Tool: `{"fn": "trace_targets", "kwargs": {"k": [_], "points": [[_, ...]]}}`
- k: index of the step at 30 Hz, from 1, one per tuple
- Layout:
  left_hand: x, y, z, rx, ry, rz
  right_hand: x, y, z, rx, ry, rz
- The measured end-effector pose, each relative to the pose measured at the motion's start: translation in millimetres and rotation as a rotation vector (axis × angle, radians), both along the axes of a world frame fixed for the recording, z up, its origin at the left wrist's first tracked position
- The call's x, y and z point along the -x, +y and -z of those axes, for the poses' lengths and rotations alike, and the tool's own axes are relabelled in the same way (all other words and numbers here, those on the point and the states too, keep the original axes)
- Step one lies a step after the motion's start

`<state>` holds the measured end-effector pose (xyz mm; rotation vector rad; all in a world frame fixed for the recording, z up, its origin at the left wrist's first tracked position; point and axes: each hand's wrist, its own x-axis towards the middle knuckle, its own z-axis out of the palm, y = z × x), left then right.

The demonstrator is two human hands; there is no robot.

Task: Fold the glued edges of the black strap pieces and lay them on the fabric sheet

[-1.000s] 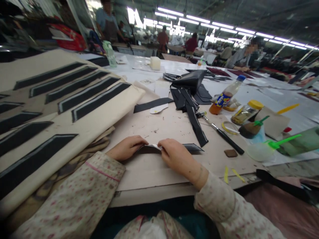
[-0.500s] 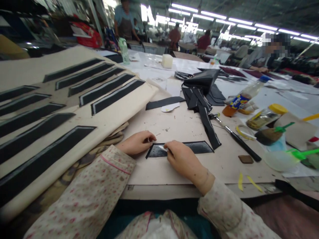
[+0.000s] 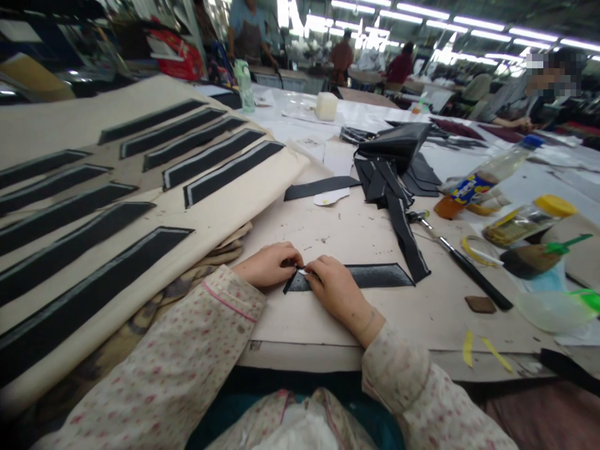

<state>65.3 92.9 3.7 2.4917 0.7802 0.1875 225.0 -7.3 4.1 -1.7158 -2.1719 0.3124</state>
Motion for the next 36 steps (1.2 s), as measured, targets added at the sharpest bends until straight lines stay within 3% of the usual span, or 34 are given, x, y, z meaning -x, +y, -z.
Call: {"fn": "trace_targets", "kwargs": {"k": [8,16,25,30,36], "points": [[-2,-2,-2.5,0.001,0.036,-0.032,3,6,-0.2,0.006,-0.024,-0.065],[-2,-2,-4.4,0.017,0.039,-0.034,-12,-26,-9.8,0.057,-0.025,-0.162],[0,-1,-2.8,0.012,0.040,-0.022,9,3,-5.6,-0.012,-0.029,-0.109],[-1,-1,-3.3,0.026,0.038,-0.013,3,-19,-12.9,0.074,-0.082,-0.166],[0,-2,-5.2,0.009,0.045,-0.027,-4,-18,-13.9,0.025,0.043,0.057]]}}
